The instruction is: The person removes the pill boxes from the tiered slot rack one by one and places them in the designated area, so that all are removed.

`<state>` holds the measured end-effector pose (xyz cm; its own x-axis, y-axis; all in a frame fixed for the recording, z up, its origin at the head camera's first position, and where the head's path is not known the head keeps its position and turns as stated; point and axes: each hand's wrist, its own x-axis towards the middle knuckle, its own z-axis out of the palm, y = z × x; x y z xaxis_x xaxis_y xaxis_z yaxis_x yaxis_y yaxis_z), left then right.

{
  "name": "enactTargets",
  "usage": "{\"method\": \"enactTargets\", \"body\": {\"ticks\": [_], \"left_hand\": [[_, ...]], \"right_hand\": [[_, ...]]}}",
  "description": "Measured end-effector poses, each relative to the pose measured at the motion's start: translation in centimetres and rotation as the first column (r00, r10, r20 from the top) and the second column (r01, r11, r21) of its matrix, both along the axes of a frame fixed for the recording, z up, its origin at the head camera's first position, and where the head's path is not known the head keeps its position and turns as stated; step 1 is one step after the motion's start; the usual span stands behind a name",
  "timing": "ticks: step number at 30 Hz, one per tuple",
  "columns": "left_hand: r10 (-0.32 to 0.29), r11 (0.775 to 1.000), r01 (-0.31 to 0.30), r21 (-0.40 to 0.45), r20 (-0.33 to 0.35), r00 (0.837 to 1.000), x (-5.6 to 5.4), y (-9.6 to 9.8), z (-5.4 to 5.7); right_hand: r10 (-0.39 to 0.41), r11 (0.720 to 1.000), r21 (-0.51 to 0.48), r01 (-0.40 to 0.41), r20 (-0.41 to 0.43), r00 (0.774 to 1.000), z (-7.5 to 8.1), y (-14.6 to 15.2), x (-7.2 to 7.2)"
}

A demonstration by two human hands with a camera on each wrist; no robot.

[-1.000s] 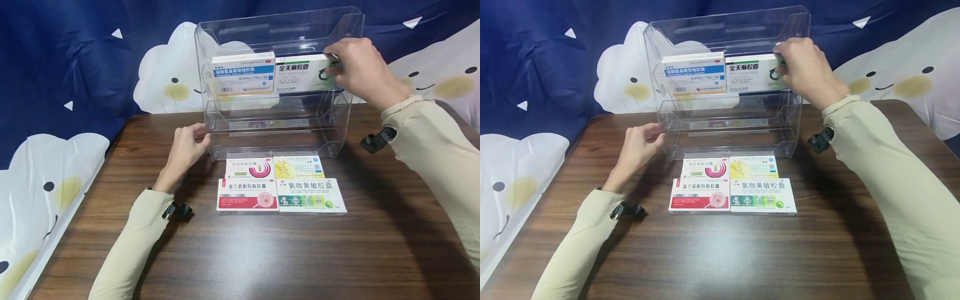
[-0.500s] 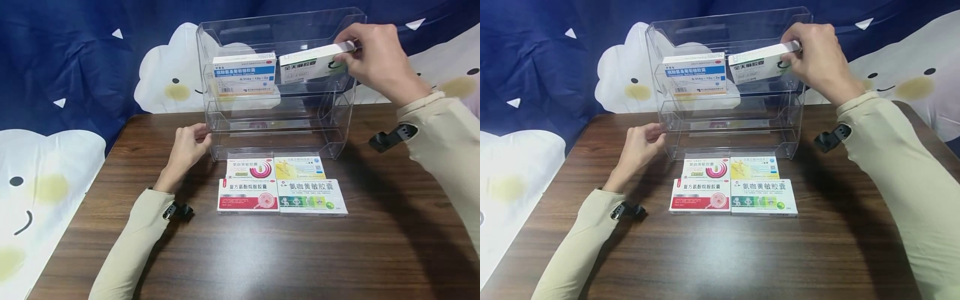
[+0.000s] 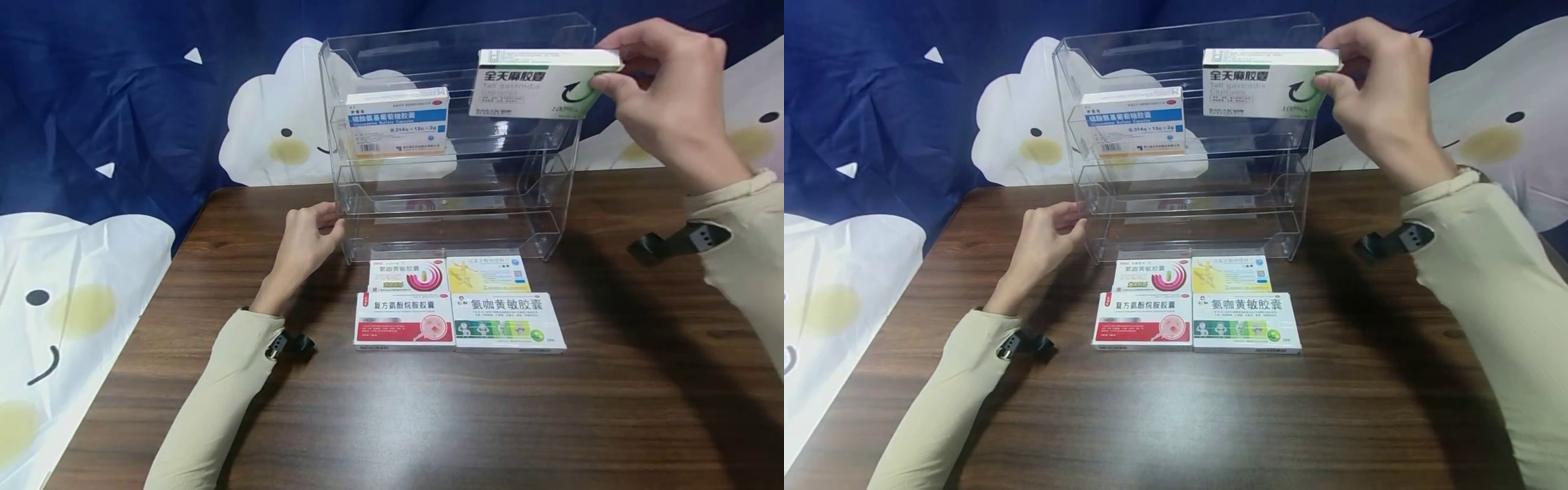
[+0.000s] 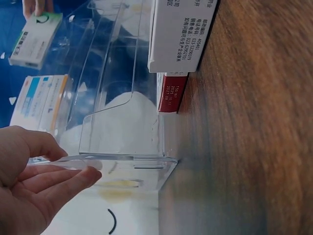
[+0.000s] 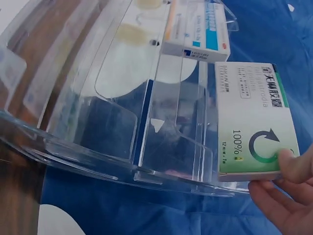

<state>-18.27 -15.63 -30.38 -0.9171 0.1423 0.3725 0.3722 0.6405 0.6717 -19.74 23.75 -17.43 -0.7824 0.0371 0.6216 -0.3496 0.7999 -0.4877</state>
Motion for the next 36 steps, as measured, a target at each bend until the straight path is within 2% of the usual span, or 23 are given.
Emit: {"method": "enactTargets", "body": {"ticks": [2,5,7,9,11,12,13,15,16,18,19,20,23,26,29,32,34,36], "left_hand": [[0.001,1.0,-0.001,0.0,0.0,1.0,0.0,0.0,0.0],[0.003,1.0,-0.003,-0.005,0.002,1.0,0.0,0.0,-0.1],[0.007,1.0,-0.007,-0.011,0.003,1.0,0.0,-0.1,-0.2],[0.01,1.0,-0.009,-0.016,0.004,1.0,0.0,-0.1,-0.2],[0.01,1.0,-0.01,-0.016,0.002,1.0,0.0,-0.1,-0.3],[0.01,1.0,-0.01,-0.015,0.001,1.0,0.1,-0.1,-0.3],[0.01,1.0,-0.01,-0.016,-0.001,1.0,0.0,-0.2,-0.3],[0.009,1.0,-0.009,-0.016,-0.005,1.0,0.1,-0.2,-0.4],[0.009,1.0,-0.009,-0.016,-0.006,1.0,0.1,-0.2,-0.4],[0.008,1.0,-0.008,-0.019,-0.015,1.0,0.0,-0.2,-0.5],[0.007,1.0,-0.008,-0.019,-0.018,1.0,0.0,-0.2,-0.5],[0.006,1.0,-0.007,-0.018,-0.021,1.0,0.0,-0.2,-0.5],[0.002,1.0,-0.003,-0.017,-0.024,1.0,0.0,-0.3,-0.5],[0.0,1.0,-0.001,-0.021,-0.022,1.0,0.0,-0.3,-0.5],[0.001,1.0,-0.002,-0.029,-0.028,1.0,-0.1,-0.3,-0.5],[0.002,1.0,-0.003,-0.027,-0.03,1.0,-0.1,-0.3,-0.3],[0.003,1.0,-0.004,-0.023,-0.027,1.0,-0.2,-0.2,-0.2],[0.002,1.0,-0.003,-0.018,-0.024,1.0,-0.2,-0.2,-0.2]], "right_hand": [[0.026,0.995,-0.096,-0.024,0.02,0.999,-0.1,0.4,0.4],[0.136,0.953,-0.283,-0.107,0.087,0.987,-0.4,1.0,1.2],[0.225,0.903,-0.404,-0.148,0.151,0.963,-0.8,1.2,1.8],[0.299,0.862,-0.477,-0.169,0.209,0.931,-1.3,1.3,2.5],[0.339,0.848,-0.502,-0.168,0.272,0.901,-2.1,1.4,3.3],[0.371,0.828,-0.533,-0.174,0.29,0.882,-2.5,1.4,3.6],[0.387,0.821,-0.544,-0.172,0.31,0.869,-3.0,1.4,4.0],[0.434,0.783,-0.594,-0.185,0.308,0.847,-4.0,1.6,4.5],[0.459,0.757,-0.626,-0.187,0.305,0.834,-4.6,1.6,4.8],[0.526,0.677,-0.706,-0.209,0.264,0.809,-5.7,1.8,5.2],[0.55,0.649,-0.727,-0.225,0.244,0.799,-6.2,1.9,5.3],[0.584,0.605,-0.756,-0.249,0.209,0.784,-6.7,2.0,5.4],[0.662,0.509,-0.81,-0.292,0.152,0.734,-8.2,2.3,5.8],[0.696,0.461,-0.834,-0.303,0.128,0.706,-9.4,2.8,6.2],[0.709,0.446,-0.842,-0.302,0.128,0.693,-10.3,3.3,6.9],[0.71,0.464,-0.832,-0.305,0.143,0.69,-11.2,3.7,7.7],[0.706,0.489,-0.819,-0.301,0.169,0.688,-11.7,4.0,8.3],[0.688,0.54,-0.787,-0.298,0.209,0.694,-12.2,4.3,8.9]]}}
